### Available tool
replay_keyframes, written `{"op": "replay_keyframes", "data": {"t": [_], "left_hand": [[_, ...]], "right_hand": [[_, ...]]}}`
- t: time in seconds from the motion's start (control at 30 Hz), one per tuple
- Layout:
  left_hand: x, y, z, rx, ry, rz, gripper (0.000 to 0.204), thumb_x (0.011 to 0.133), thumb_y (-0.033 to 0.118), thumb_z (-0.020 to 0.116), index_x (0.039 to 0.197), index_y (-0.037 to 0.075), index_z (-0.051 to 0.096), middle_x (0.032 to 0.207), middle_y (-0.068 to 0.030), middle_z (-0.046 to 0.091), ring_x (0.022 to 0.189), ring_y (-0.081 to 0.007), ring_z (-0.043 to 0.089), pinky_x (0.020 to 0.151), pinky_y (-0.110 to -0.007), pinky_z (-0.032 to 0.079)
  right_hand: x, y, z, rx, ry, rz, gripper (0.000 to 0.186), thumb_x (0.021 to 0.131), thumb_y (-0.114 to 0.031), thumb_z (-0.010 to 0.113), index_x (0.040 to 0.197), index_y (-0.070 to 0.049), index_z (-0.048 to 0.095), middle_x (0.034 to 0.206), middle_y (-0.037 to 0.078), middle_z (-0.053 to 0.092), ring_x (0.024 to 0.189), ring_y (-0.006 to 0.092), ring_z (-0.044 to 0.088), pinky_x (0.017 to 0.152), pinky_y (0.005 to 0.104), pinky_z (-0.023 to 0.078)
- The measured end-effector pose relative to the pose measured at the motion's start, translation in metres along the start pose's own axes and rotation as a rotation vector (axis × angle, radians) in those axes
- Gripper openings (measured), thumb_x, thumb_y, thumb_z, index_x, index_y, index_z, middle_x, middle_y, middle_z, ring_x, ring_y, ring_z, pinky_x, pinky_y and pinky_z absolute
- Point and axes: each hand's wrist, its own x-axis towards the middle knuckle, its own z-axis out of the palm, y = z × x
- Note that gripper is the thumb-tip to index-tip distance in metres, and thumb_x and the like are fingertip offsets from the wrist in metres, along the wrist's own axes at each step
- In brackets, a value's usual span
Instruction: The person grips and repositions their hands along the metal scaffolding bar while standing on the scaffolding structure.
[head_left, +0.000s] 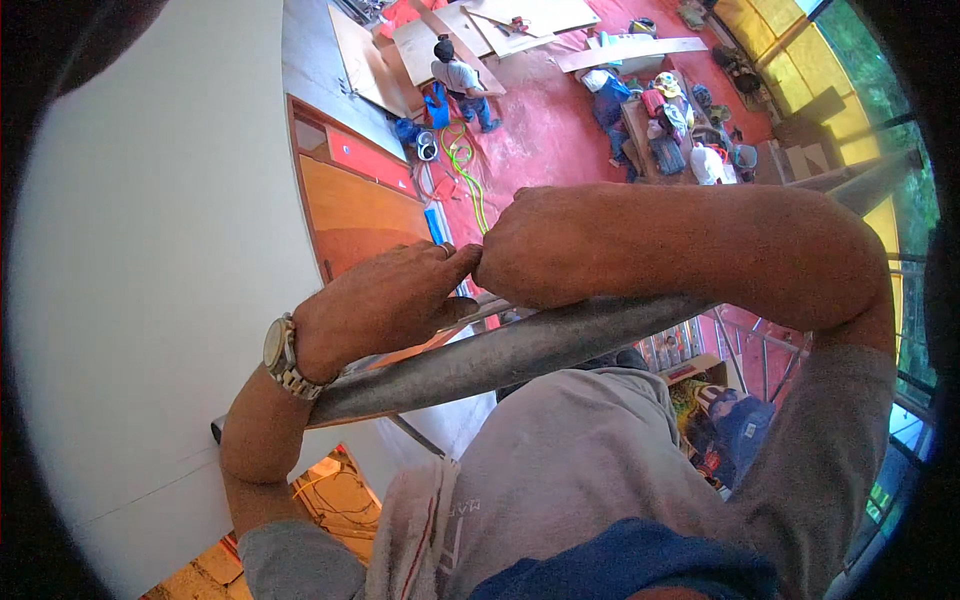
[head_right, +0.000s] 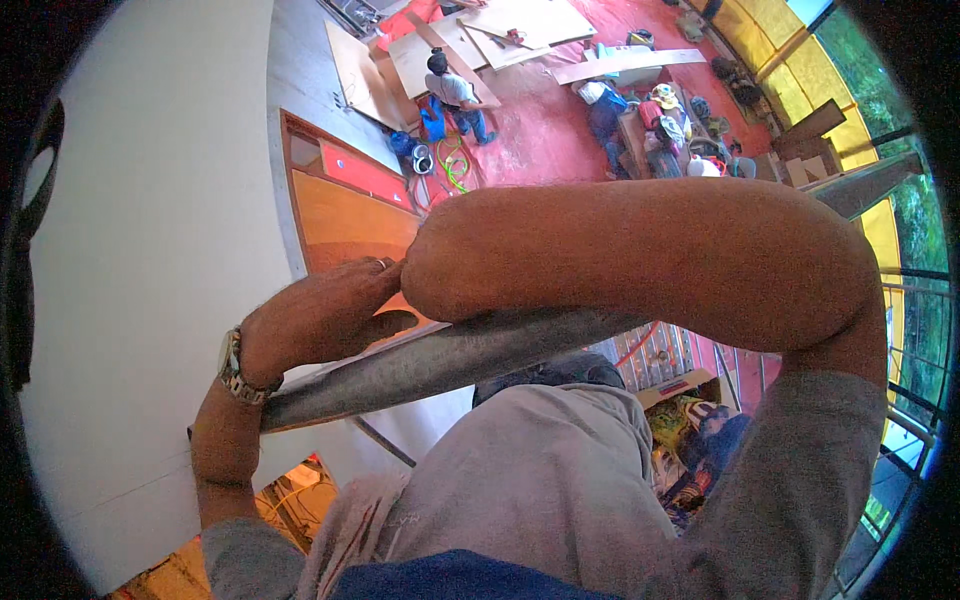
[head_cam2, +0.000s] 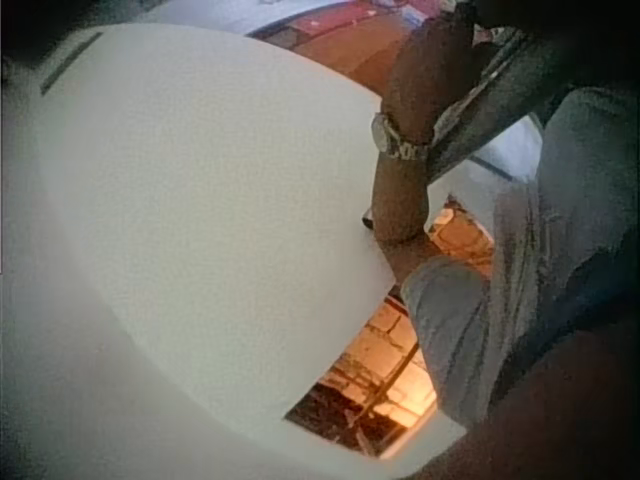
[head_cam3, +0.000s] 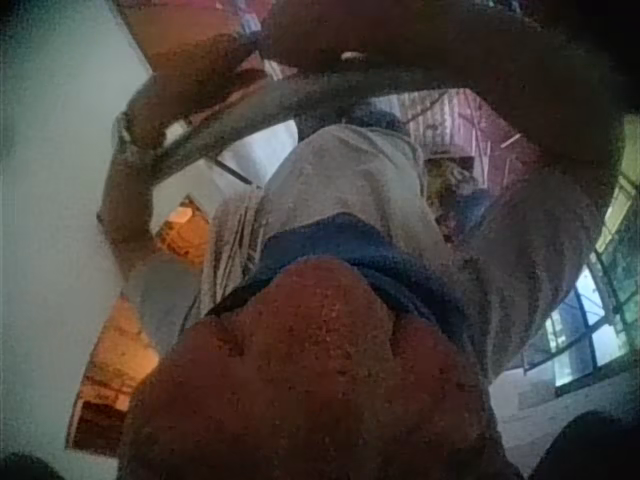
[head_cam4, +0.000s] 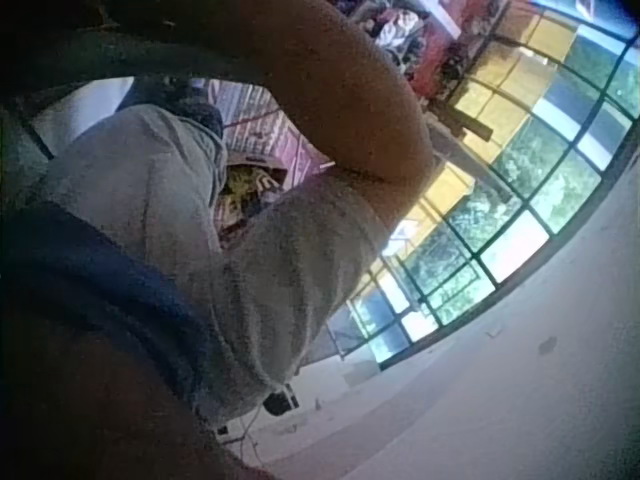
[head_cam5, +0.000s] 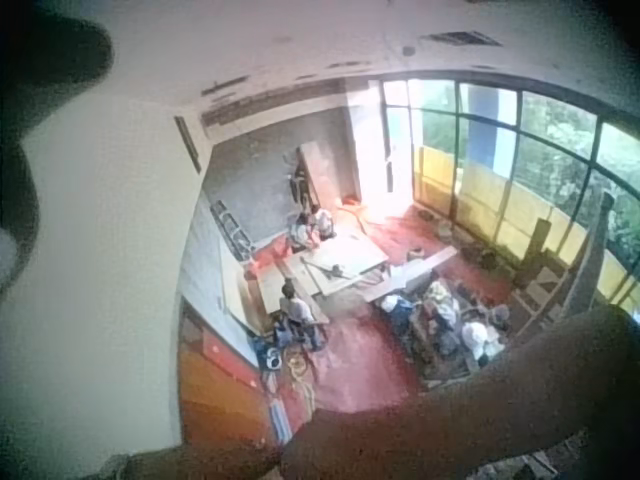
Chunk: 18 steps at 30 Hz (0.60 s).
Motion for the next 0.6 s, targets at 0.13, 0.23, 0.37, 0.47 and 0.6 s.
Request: {"op": "replay_keyframes", "data": {"t": [0.13, 0.23, 0.37, 0.47, 0.6], "left_hand": [[-0.001, -0.006, 0.008, -0.004, 0.175, 0.136, 0.038, 0.099, 0.026, 0.066, 0.121, -0.003, 0.057, 0.104, -0.0246, 0.069, 0.102, -0.0415, 0.067, 0.09, -0.052, 0.052], [0.0, 0.002, -0.002, -0.021, 0.018, 0.012, 0.044, 0.102, 0.028, 0.062, 0.137, 0.002, 0.055, 0.121, -0.0227, 0.066, 0.117, -0.0394, 0.061, 0.103, -0.049, 0.049], [-0.002, 0.002, -0.001, -0.027, 0.008, -0.008, 0.043, 0.102, 0.028, 0.063, 0.134, 0.002, 0.056, 0.12, -0.023, 0.066, 0.117, -0.0395, 0.061, 0.102, -0.048, 0.049], [-0.003, 0.0, 0.001, -0.021, 0.054, 0.04, 0.041, 0.101, 0.029, 0.063, 0.131, 0.002, 0.058, 0.118, -0.0232, 0.066, 0.116, -0.0395, 0.062, 0.101, -0.048, 0.049], [-0.003, 0.006, -0.004, -0.026, 0.036, -0.015, 0.041, 0.101, 0.03, 0.063, 0.13, 0.001, 0.06, 0.119, -0.0231, 0.066, 0.116, -0.0395, 0.062, 0.102, -0.048, 0.049]], "right_hand": [[-0.003, 0.0, -0.001, 0.021, 0.056, -0.004, 0.02, 0.088, -0.02, 0.065, 0.099, -0.006, 0.074, 0.09, 0.015, 0.076, 0.089, 0.0343, 0.076, 0.079, 0.0507, 0.06], [-0.002, 0.002, 0.005, 0.014, 0.089, -0.024, 0.02, 0.087, -0.02, 0.065, 0.099, -0.007, 0.074, 0.089, 0.015, 0.075, 0.088, 0.0345, 0.076, 0.079, 0.0508, 0.06], [-0.001, 0.0, 0.001, 0.022, 0.053, -0.016, 0.019, 0.087, -0.021, 0.065, 0.099, -0.007, 0.074, 0.086, 0.015, 0.075, 0.087, 0.0346, 0.076, 0.078, 0.0509, 0.06], [-0.001, 0.002, 0.002, -0.014, 0.091, -0.065, 0.019, 0.087, -0.02, 0.066, 0.098, -0.007, 0.074, 0.085, 0.016, 0.075, 0.086, 0.0348, 0.076, 0.077, 0.0509, 0.06], [-0.005, -0.002, -0.002, 0.005, 0.044, -0.022, 0.018, 0.087, -0.02, 0.066, 0.097, -0.007, 0.074, 0.086, 0.016, 0.075, 0.085, 0.0349, 0.076, 0.076, 0.0508, 0.06]]}}
